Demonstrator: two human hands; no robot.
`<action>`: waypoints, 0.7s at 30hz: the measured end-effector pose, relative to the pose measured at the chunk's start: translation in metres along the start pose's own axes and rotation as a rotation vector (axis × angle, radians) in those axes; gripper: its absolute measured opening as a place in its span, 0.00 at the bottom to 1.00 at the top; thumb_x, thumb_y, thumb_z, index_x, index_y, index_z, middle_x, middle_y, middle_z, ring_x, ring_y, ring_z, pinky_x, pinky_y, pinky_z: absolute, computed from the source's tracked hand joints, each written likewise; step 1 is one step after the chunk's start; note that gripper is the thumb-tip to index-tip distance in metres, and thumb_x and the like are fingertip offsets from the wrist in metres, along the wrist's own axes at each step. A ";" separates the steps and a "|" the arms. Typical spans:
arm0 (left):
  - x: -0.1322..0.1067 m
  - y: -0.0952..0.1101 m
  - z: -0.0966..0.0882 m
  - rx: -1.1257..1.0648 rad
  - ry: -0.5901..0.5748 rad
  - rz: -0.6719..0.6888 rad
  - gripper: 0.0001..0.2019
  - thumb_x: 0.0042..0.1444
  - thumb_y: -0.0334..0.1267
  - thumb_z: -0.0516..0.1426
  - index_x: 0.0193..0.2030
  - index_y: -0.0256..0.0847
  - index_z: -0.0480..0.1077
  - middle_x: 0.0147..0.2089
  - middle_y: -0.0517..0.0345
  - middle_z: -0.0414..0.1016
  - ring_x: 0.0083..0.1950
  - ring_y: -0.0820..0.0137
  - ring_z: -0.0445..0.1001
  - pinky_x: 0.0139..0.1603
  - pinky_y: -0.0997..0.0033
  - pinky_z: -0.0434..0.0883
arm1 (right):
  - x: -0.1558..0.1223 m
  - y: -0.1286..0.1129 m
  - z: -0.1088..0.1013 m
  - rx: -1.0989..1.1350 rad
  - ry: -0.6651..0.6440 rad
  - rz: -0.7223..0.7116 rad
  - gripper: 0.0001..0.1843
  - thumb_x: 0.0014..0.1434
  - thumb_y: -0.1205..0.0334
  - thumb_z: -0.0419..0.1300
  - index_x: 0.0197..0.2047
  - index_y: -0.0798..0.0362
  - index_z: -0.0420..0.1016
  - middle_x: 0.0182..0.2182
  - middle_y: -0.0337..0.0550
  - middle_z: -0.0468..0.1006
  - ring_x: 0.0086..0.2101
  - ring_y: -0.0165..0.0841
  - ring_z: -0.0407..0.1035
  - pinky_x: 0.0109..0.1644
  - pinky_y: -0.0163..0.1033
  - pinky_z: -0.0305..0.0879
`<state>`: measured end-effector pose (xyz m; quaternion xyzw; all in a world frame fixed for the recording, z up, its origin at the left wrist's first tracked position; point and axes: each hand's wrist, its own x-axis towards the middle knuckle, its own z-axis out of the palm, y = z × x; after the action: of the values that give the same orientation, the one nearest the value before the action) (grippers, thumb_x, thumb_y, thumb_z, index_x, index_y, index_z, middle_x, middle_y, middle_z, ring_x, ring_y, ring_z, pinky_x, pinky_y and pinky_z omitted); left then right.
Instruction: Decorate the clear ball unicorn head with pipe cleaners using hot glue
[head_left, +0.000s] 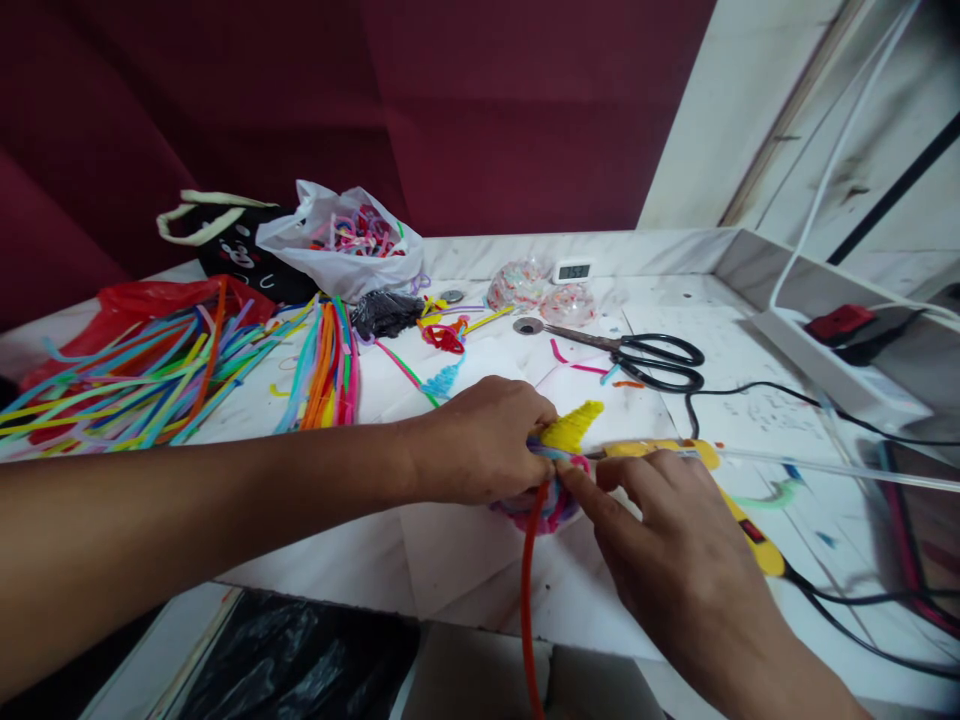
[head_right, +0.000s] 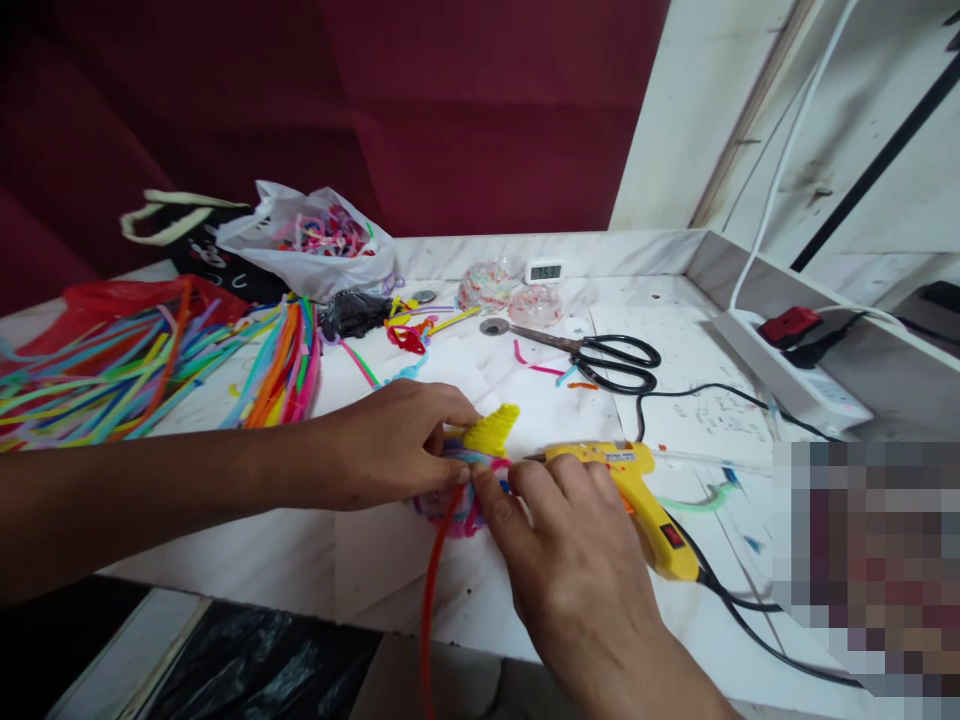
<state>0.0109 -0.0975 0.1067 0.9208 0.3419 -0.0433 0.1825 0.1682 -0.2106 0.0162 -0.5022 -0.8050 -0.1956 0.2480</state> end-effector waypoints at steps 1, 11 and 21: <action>0.000 0.000 0.000 0.006 -0.004 0.011 0.13 0.49 0.41 0.56 0.39 0.37 0.75 0.39 0.51 0.78 0.37 0.65 0.73 0.34 0.69 0.64 | 0.000 0.000 -0.001 -0.046 -0.005 -0.022 0.17 0.63 0.72 0.50 0.54 0.56 0.71 0.36 0.49 0.72 0.34 0.41 0.57 0.33 0.46 0.51; -0.003 0.000 -0.003 0.015 -0.029 0.066 0.11 0.52 0.41 0.57 0.39 0.38 0.74 0.38 0.53 0.76 0.37 0.67 0.71 0.35 0.70 0.62 | 0.007 -0.001 -0.011 -0.124 0.010 -0.163 0.16 0.63 0.72 0.49 0.50 0.64 0.72 0.37 0.53 0.75 0.33 0.42 0.58 0.33 0.46 0.49; 0.001 -0.001 -0.002 -0.025 0.001 0.011 0.20 0.48 0.42 0.59 0.47 0.38 0.73 0.42 0.52 0.77 0.33 0.69 0.72 0.32 0.72 0.64 | 0.002 -0.004 -0.008 -0.124 -0.011 -0.115 0.17 0.63 0.71 0.50 0.54 0.62 0.70 0.39 0.53 0.75 0.35 0.43 0.60 0.36 0.49 0.53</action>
<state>0.0109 -0.0951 0.1075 0.9204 0.3374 -0.0377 0.1939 0.1658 -0.2157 0.0234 -0.4707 -0.8201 -0.2562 0.2006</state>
